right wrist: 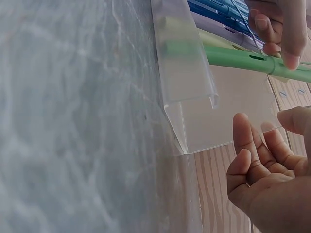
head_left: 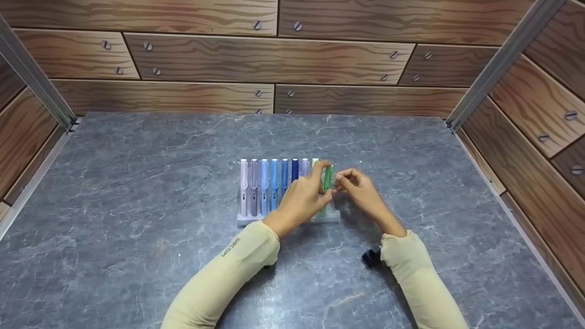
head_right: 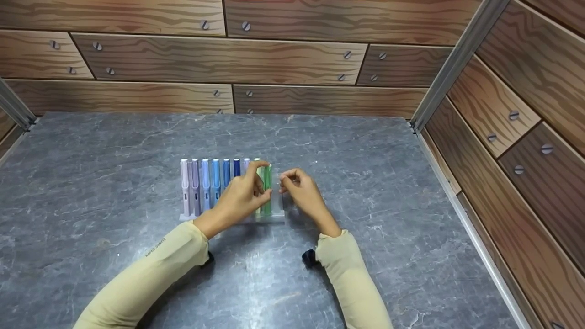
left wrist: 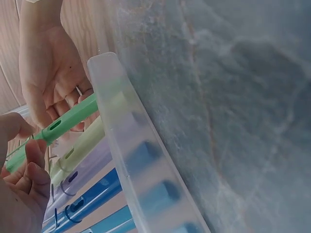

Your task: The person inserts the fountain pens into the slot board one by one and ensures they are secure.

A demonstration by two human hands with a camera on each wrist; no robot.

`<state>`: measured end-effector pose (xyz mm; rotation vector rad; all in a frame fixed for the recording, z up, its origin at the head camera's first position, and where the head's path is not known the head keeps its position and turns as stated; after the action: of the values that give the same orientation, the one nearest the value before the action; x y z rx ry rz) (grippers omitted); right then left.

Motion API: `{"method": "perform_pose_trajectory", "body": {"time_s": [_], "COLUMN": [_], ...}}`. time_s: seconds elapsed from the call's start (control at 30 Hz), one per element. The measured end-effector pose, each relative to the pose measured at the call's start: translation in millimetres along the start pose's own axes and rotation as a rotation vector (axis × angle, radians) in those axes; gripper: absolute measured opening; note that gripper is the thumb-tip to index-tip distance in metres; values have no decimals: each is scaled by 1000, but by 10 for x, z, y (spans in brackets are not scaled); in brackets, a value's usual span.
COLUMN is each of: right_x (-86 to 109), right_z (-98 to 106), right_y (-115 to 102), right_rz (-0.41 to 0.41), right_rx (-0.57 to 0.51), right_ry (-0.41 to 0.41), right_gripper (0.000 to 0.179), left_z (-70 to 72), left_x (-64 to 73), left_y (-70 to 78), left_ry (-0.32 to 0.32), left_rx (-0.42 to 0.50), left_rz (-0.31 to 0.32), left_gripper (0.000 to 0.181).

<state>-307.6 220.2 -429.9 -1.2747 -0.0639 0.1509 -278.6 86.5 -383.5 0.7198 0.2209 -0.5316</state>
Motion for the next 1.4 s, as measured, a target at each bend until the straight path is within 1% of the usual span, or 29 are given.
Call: {"method": "perform_pose_trajectory", "body": {"time_s": [0.13, 0.2, 0.3, 0.4, 0.57, 0.77, 0.93, 1.23, 1.4], "right_x": [67, 68, 27, -16, -54, -58, -56, -58, -60], "right_z": [-39, -42, -20, 7, 27, 20, 17, 26, 29], "right_y": [-140, -147, -65, 33, 105, 97, 98, 78, 87], "right_rz": [-2, 3, -9, -10, 6, 22, 24, 37, 40], "right_rx": [11, 18, 21, 26, 31, 32, 26, 13, 10], "right_ry": [-9, -13, -12, -8, 7, 10, 15, 26, 25], "right_gripper": [33, 34, 33, 33, 34, 34, 29, 27, 26], "left_z": [-5, -3, 6, 22, 44, 63, 80, 160, 216], "left_x": [-2, -10, -25, -34, -34, -24, 6, 42, 90], "left_y": [-21, -34, -48, -55, -66, -72, -74, -61, -51], "left_ry": [4, 1, -8, -5, 4, 3, 12, 31, 30], "left_rx": [5, 5, -7, -41, -93, -129, -139, -89, -88], "left_rz": [16, 37, 76, 104, 125, 123, 104, 73, 50], "left_gripper": [55, 55, 56, 57, 57, 61, 60, 58, 55]}}
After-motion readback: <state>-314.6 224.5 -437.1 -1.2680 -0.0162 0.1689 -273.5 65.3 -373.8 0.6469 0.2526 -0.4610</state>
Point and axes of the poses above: each hand's wrist, its own x-axis away from the middle knuckle, its own z-axis out of the back of the hand, y = z × x, the point moved 8 cm from there along -x, towards the middle knuckle, and after that the axes turned 2 degrees about z, right-handed, at the moved point
